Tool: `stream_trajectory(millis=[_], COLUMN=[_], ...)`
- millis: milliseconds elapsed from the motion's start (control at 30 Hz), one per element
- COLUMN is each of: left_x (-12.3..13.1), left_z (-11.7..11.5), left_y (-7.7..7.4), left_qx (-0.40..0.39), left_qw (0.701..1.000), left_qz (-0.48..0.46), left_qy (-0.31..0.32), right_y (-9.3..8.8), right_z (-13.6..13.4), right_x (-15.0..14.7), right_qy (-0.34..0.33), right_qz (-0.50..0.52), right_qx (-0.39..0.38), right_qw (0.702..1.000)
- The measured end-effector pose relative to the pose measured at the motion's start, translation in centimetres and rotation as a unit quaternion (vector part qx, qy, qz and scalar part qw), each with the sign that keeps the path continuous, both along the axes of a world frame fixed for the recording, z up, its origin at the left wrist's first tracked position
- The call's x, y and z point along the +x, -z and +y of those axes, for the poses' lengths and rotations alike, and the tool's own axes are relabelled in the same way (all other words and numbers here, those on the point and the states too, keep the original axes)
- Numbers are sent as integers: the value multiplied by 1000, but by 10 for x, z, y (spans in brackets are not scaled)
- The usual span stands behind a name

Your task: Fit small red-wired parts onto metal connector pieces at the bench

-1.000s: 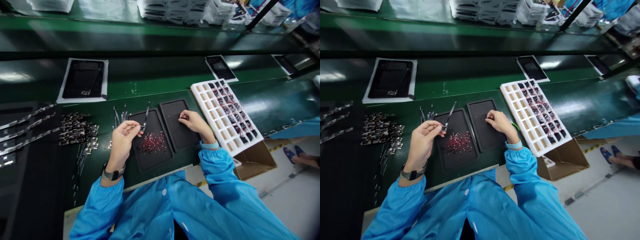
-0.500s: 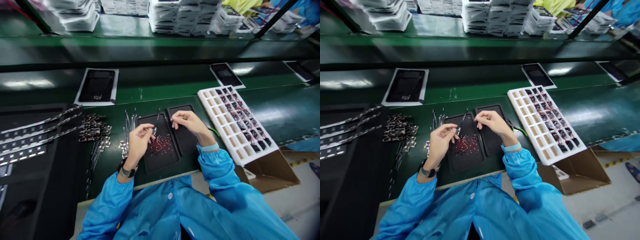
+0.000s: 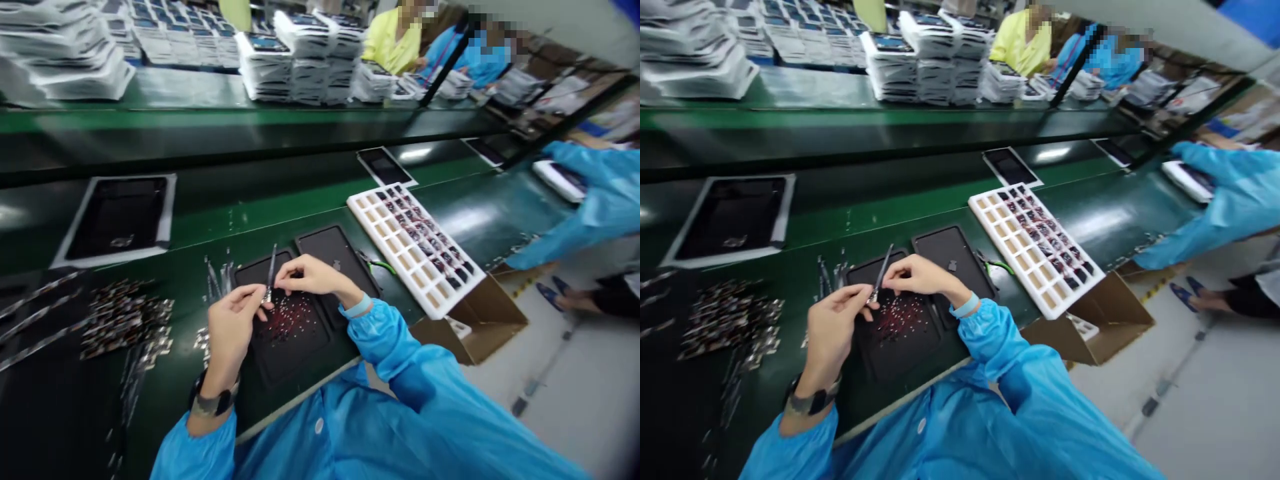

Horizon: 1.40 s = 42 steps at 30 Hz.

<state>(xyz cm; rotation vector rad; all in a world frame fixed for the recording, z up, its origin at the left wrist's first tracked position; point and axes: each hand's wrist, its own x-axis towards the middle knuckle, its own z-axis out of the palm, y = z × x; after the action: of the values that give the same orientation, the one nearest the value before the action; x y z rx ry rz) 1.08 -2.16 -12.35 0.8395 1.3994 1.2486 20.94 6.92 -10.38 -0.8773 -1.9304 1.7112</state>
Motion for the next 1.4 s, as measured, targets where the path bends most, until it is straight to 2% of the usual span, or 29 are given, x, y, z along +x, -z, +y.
stream_trajectory(millis=[167, 333, 400, 500, 567, 700, 833, 1067, 1400], left_x=[4, 11, 11, 8, 5, -3, -5, 0, 1], left_z=[-6, -10, -10, -10, -9, -4, -1, 3, 4], left_y=[1, 2, 3, 0, -4, -13, -16, -13, -10], left_qx=[27, 54, 43, 27, 23, 23, 23, 4, -3], left_qw=[996, 989, 989, 994, 997, 999, 993, 986, 989], left_qz=[78, 133, 131, 104, 69, -34, -103, -164, -145], left_qy=[22, 44, 45, 29, 9, -34, -51, -22, 18], right_y=[5, 3, 2, 1, 1, 1, -3, -8, -13], right_z=[-4, -10, -11, -9, -8, -11, -20, -21, -25], right_x=[-1, -2, 0, 5, 8, 6, -1, -6, -10], right_qy=[-23, -10, 18, 76, 91, 69, 36, 55, 77], right_qz=[4, -33, -33, -18, -7, 4, 4, -13, -60], right_qx=[-44, 12, 33, 41, 29, 21, 31, 46, 53], right_qw=[999, 999, 999, 996, 995, 997, 999, 997, 994])
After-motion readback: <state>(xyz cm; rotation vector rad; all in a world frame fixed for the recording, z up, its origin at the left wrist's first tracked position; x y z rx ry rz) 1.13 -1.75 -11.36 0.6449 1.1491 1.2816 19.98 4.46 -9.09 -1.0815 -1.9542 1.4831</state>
